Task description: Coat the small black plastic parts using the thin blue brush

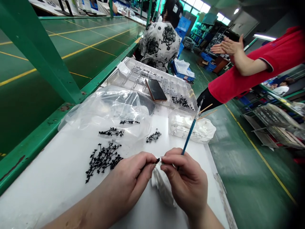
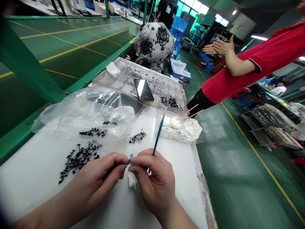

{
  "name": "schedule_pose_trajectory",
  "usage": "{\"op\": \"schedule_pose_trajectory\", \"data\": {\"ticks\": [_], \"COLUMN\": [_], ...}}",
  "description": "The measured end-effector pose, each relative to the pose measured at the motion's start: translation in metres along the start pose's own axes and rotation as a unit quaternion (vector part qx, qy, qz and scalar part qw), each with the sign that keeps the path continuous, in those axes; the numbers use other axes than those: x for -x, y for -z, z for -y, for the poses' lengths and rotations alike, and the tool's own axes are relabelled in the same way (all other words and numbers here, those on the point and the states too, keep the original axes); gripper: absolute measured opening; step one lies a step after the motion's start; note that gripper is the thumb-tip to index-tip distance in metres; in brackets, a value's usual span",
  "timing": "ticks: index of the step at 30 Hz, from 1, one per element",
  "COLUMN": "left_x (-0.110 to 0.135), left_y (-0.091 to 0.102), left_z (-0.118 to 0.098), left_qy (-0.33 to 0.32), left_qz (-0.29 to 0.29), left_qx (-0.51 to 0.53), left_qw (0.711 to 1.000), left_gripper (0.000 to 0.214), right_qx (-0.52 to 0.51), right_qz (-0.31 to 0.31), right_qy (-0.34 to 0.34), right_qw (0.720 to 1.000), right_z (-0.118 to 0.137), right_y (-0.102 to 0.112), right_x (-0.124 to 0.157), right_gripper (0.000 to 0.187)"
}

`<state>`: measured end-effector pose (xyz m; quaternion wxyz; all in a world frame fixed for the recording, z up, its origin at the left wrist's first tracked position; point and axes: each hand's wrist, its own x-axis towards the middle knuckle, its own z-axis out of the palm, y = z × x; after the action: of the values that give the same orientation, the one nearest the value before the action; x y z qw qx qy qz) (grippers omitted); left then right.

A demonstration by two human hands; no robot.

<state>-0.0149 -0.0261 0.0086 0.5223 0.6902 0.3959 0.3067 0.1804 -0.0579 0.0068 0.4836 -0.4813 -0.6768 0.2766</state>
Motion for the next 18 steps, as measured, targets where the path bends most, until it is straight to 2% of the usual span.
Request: {"op": "schedule_pose_trajectory", "data": {"ticks": [3, 6, 9, 12, 15, 18], "left_x": [0.000, 0.001, 0.002, 0.002, 0.001, -0.001], "left_y": [0.000, 0.000, 0.001, 0.004, 0.006, 0.007], "left_z": [0.000, -0.001, 0.001, 0.008, 0.013, 0.013], "left_qy": [-0.011, -0.006, -0.018, -0.049, -0.065, -0.064], "left_qz": [0.009, -0.010, -0.016, 0.002, 0.002, -0.019], "left_qx": [0.003, 0.008, -0.006, -0.037, -0.057, -0.058], "left_qw": [1.000, 1.000, 1.000, 0.998, 0.996, 0.996], "left_gripper": [0.023, 0.023, 0.022, 0.021, 0.023, 0.022], "right_qx": [0.009, -0.007, -0.078, -0.135, -0.109, -0.056], "right_qz": [0.005, 0.009, 0.012, 0.043, 0.070, 0.052], "right_qy": [0.001, -0.020, -0.091, -0.160, -0.147, -0.087], "right_qw": [1.000, 1.000, 0.993, 0.977, 0.981, 0.993], "right_z": [0.000, -0.001, -0.003, -0.005, -0.006, -0.004], "right_y": [-0.004, -0.006, -0.005, -0.004, -0.002, -0.001], "right_x": [-0.002, -0.004, -0.006, -0.009, -0.009, -0.006], "right_gripper": [0.032, 0.029, 0.019, 0.016, 0.008, 0.011]}}
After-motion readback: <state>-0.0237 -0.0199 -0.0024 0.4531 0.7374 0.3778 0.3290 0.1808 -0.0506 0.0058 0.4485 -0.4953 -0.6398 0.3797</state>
